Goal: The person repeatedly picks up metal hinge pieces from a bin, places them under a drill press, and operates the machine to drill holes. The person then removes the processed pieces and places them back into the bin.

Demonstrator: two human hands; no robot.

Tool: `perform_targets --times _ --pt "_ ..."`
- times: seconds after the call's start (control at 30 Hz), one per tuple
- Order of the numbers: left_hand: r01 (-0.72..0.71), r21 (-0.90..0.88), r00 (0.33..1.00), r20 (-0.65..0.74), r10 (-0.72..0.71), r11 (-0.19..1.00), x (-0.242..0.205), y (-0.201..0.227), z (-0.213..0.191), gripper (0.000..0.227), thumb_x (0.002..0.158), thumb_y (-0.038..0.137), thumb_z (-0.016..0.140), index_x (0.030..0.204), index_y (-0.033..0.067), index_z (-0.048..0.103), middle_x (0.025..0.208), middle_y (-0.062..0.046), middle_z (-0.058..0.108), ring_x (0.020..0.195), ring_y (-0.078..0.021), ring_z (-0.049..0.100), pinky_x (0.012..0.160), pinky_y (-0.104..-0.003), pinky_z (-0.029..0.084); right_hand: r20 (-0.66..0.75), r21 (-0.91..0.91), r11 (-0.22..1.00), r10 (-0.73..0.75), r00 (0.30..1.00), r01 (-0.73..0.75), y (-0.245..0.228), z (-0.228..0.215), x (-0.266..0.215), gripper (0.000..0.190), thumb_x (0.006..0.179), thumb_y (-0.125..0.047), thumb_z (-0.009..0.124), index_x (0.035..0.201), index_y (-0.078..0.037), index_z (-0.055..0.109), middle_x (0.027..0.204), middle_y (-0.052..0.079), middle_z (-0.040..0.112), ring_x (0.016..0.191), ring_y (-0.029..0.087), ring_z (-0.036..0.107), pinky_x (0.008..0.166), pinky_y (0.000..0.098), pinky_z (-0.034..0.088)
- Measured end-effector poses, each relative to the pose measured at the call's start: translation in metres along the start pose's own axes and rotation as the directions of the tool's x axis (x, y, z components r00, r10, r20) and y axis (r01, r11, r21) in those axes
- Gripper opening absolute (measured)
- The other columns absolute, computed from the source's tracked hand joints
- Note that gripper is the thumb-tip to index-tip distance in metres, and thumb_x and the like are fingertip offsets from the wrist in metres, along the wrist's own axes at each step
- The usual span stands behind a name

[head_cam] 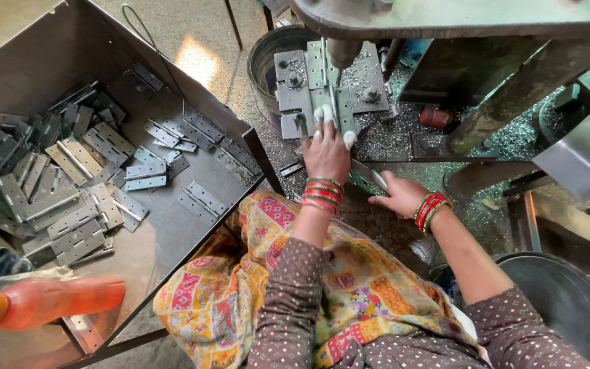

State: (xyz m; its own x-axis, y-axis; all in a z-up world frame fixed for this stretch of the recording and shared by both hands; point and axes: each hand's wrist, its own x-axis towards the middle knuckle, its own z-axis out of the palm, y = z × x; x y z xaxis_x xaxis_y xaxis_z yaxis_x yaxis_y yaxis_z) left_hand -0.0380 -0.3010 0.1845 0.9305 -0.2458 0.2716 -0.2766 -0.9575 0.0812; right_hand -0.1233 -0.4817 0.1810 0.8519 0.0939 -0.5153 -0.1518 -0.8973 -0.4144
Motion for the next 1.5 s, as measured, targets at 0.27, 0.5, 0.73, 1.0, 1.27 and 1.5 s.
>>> perform_targets --times 0.27,0.5,0.73,1.0,1.27,1.5 --pt "0.012 0.013 0.991 -0.134 -0.011 1.0 0.005 0.004 0.014 0.036 0.093 0.019 0.053 0.118 0.0011 0.072 0.143 -0.016 0.057 0.141 -0.0302 0.049 0.115 -0.053 0.034 -0.187 -0.048 0.995 -0.1 0.977 0.093 0.042 0.031 0.024 0.056 0.087 -0.055 0.071 0.106 -0.005 0.056 0.075 0.022 0.07 0.068 0.039 0.069 0.064 0.0509 0.053" --pt "0.031 -0.035 0.996 -0.081 -0.034 0.999 0.014 0.0 0.005 0.038 0.091 0.017 0.052 0.121 -0.0004 0.069 0.141 -0.016 0.056 0.138 -0.0323 0.048 0.112 -0.057 0.032 -0.451 -0.005 0.984 -0.159 0.878 0.175 0.091 0.139 0.04 0.046 0.091 -0.043 0.068 0.111 -0.003 0.056 0.082 0.028 0.069 0.077 0.047 0.068 0.07 0.0551 0.054" --pt "0.002 0.072 0.989 -0.149 0.009 0.997 0.009 -0.001 0.007 0.038 0.099 0.026 0.051 0.119 0.0007 0.07 0.148 -0.018 0.052 0.144 -0.0334 0.045 0.119 -0.053 0.028 -0.237 -0.095 0.995 -0.008 0.971 -0.015 0.103 0.112 0.062 0.048 0.089 -0.044 0.07 0.105 -0.001 0.057 0.085 0.026 0.071 0.08 0.046 0.07 0.072 0.0557 0.056" --pt "-0.007 -0.033 0.997 -0.079 0.004 0.999 0.004 -0.008 0.009 0.035 0.094 0.023 0.051 0.115 0.0035 0.072 0.147 -0.016 0.053 0.139 -0.0323 0.047 0.111 -0.053 0.034 -0.386 0.009 0.995 -0.088 0.918 0.099 0.084 0.142 0.049 0.045 0.094 -0.04 0.065 0.114 -0.001 0.055 0.09 0.028 0.071 0.084 0.047 0.069 0.076 0.0549 0.054" --pt "0.069 0.079 0.994 -0.088 -0.062 0.994 0.037 0.004 0.024 0.034 0.098 0.023 0.052 0.112 0.0004 0.073 0.141 -0.022 0.056 0.134 -0.0372 0.052 0.113 -0.053 0.036 -0.169 -0.149 0.989 -0.025 0.985 0.0 0.074 0.068 0.044 0.05 0.088 -0.051 0.07 0.104 -0.004 0.059 0.089 0.025 0.072 0.087 0.045 0.07 0.079 0.0536 0.055" --pt "0.023 0.02 0.985 -0.169 -0.02 1.0 0.045 -0.005 0.025 0.036 0.097 0.024 0.053 0.107 -0.0045 0.072 0.135 -0.025 0.057 0.129 -0.0392 0.056 0.112 -0.053 0.035 -0.475 0.012 0.986 -0.139 0.869 0.164 0.087 0.143 0.049 0.046 0.089 -0.041 0.068 0.11 -0.001 0.058 0.086 0.028 0.07 0.078 0.049 0.068 0.069 0.0561 0.053"
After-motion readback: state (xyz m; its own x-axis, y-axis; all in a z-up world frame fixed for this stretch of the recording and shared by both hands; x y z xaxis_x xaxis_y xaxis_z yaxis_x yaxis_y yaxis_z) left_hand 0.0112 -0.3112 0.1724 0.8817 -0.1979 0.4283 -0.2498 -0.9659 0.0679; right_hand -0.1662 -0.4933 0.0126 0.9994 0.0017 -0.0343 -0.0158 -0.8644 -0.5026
